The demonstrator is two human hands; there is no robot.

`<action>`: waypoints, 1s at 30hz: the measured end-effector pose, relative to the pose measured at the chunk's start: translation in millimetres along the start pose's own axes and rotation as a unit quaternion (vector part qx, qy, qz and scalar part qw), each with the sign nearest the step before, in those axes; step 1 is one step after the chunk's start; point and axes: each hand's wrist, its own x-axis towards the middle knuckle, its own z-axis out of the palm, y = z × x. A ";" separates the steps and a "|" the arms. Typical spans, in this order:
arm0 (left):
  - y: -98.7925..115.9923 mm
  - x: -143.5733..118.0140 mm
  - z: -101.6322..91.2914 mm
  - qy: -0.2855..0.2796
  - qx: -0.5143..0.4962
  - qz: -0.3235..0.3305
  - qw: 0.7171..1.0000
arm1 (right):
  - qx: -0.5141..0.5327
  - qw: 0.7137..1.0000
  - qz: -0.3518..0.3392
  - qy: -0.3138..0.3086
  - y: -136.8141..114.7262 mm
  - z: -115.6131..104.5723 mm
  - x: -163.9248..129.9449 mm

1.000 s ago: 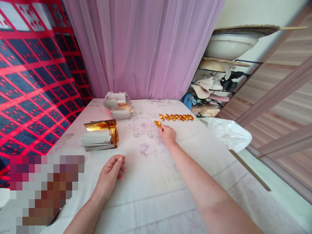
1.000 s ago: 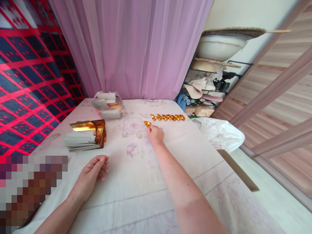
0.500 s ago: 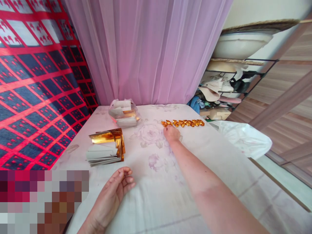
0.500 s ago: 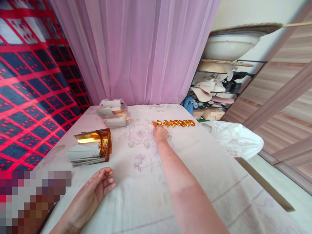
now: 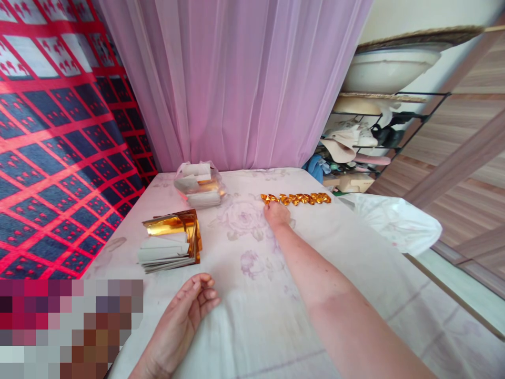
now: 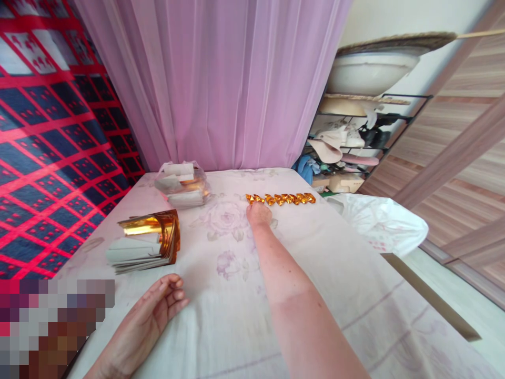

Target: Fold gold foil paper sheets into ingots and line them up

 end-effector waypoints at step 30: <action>-0.3 -0.3 -0.3 -0.001 0.000 -0.002 1.000 | 0.014 0.999 0.035 -0.012 0.0 -1.9 3.1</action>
